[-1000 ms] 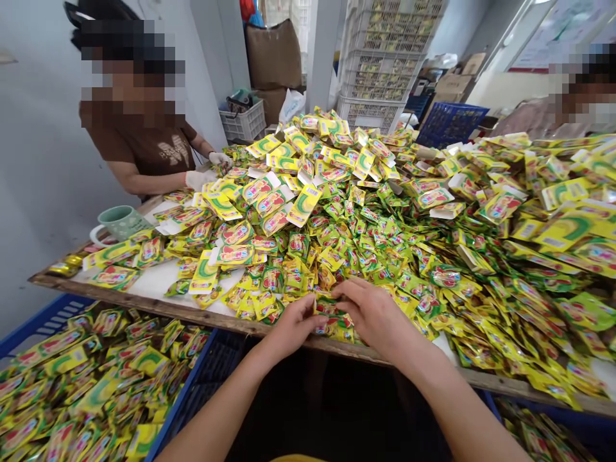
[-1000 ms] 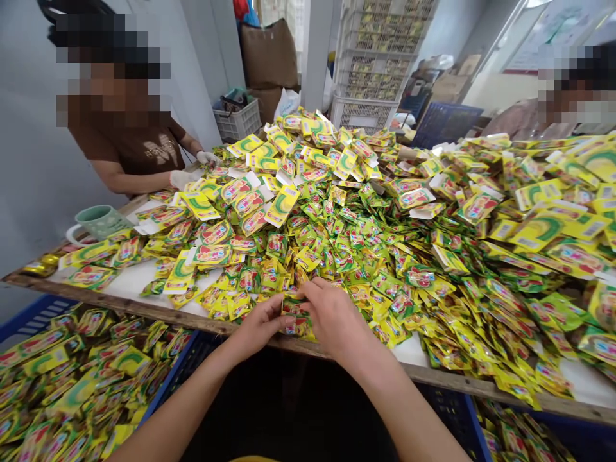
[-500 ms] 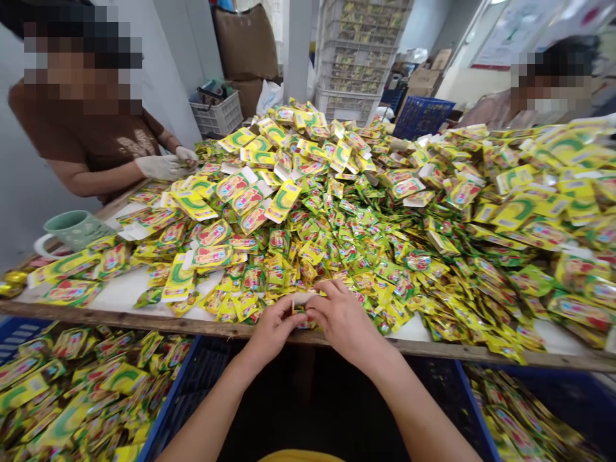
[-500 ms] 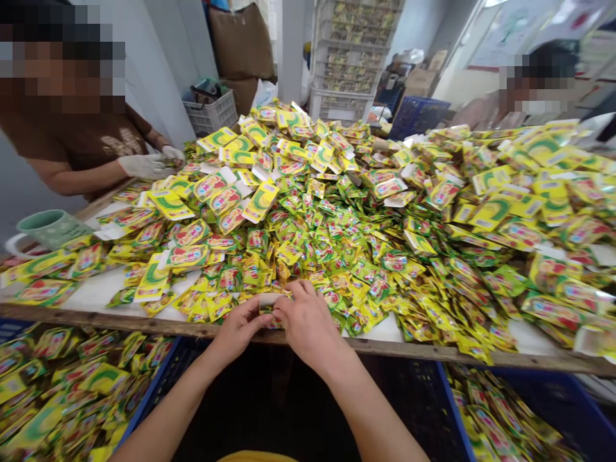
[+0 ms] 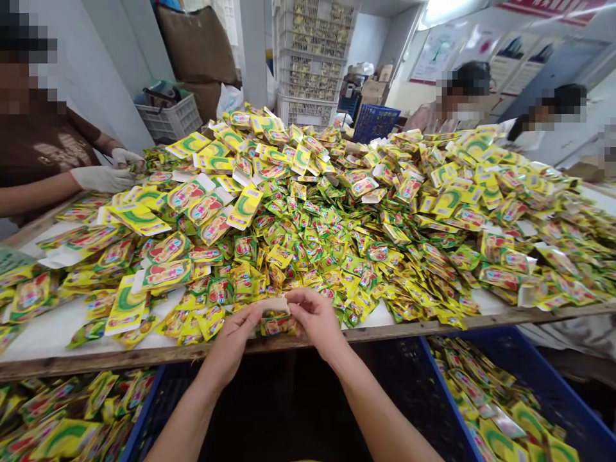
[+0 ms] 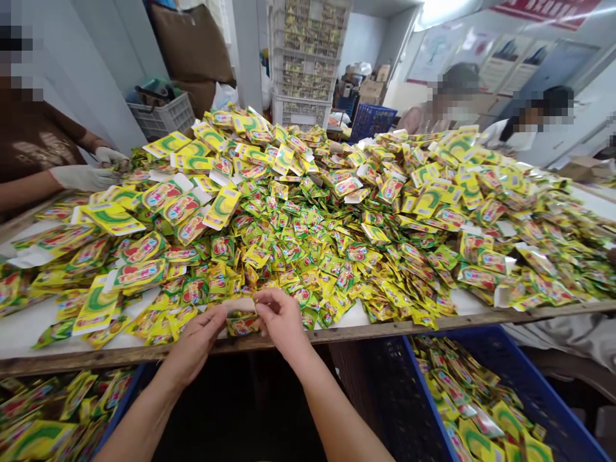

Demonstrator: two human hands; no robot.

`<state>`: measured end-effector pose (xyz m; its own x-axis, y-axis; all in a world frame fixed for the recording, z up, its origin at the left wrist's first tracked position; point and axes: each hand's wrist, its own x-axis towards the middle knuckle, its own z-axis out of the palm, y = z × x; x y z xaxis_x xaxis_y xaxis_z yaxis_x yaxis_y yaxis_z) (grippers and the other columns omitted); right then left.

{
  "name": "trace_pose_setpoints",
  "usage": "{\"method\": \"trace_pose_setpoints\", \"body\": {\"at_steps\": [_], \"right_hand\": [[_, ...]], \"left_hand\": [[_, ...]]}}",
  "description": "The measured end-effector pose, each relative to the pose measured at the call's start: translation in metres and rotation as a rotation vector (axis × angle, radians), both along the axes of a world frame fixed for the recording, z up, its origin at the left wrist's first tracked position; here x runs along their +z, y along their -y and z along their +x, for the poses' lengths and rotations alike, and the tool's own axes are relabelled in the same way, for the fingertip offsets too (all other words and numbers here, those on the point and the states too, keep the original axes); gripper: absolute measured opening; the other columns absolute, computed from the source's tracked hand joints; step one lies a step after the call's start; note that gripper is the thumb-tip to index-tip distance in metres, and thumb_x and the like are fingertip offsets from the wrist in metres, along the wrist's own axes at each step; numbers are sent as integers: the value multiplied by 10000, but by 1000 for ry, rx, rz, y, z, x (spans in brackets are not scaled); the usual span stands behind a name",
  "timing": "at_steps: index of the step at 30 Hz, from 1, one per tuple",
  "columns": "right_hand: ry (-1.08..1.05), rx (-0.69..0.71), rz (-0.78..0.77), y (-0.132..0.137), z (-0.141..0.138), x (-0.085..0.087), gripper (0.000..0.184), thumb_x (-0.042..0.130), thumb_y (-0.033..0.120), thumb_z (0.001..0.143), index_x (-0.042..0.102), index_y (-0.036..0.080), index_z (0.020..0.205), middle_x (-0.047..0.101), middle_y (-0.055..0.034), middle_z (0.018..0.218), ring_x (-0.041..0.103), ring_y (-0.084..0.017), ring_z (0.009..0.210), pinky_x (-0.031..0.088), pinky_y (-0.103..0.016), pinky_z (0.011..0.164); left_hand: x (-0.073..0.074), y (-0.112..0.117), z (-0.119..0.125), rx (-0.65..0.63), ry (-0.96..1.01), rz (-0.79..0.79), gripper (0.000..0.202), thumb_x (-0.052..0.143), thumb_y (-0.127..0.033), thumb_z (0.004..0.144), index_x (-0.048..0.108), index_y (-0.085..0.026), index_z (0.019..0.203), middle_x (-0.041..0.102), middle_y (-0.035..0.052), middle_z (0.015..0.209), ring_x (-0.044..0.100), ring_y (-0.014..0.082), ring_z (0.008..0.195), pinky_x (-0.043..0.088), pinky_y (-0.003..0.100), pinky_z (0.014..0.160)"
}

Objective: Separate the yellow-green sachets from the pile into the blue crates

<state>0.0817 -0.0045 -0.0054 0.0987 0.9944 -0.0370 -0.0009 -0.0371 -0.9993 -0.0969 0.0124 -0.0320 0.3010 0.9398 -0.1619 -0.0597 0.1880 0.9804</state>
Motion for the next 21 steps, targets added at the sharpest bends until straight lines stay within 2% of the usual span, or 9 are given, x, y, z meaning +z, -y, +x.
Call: {"method": "trace_pose_setpoints", "body": {"at_steps": [2,4,6,10,11,14,18,21], "right_hand": [[-236,74,-153,2,-1,-6,251,699,382,718,672,175,858,570,34,617,457,-73,427,369,-199,375],[-332,133,-158,4,-1,-5,283,737,390,676,695,164,841,571,37,590,480,-74,444,422,-213,424],[-330,154,-111,4,-1,0,264,763,352,647,709,163,823,593,32,599,492,-76,465,440,-222,463],[-246,130,-203,-6,-8,4,126,739,190,582,676,165,689,529,56,542,368,-46,426,250,-175,379],[-229,115,-219,-9,-11,3,110,721,162,570,668,167,667,516,58,539,365,-48,438,239,-173,384],[-175,45,-142,-18,-19,-2,134,714,172,585,714,191,718,548,40,620,427,-69,521,318,-182,445],[14,-50,82,-20,-22,-4,155,700,347,728,774,224,788,591,-15,719,514,-115,627,414,-220,525],[0,-70,68,-18,-22,-4,194,711,392,725,770,214,775,607,-23,733,525,-113,569,444,-236,490]], "left_hand": [[7,0,-1,-63,50,-56,320,687,-382,789,724,-172,1028,709,83,1119,584,254,1137,390,359,1032],[15,-1,-2,-44,86,-98,300,748,-314,731,734,-185,1002,721,72,1092,603,239,1104,420,329,991],[21,-1,-3,4,121,-129,320,785,-279,687,733,-196,992,730,63,1055,632,216,1029,464,294,905],[23,-3,-1,-41,146,-144,301,806,-255,668,733,-180,950,739,63,989,656,177,914,495,242,788],[22,-4,0,-34,145,-127,283,806,-255,670,734,-175,931,741,58,966,657,167,892,497,233,774],[15,-8,4,111,129,-34,239,806,-274,674,737,-171,879,744,35,892,664,154,848,510,235,779],[3,-11,8,309,27,111,259,783,-327,694,756,-182,907,757,50,969,668,208,970,502,334,935],[-3,-10,12,363,-31,179,266,740,-364,739,754,-193,942,750,52,1027,657,222,1027,479,367,989]]}}
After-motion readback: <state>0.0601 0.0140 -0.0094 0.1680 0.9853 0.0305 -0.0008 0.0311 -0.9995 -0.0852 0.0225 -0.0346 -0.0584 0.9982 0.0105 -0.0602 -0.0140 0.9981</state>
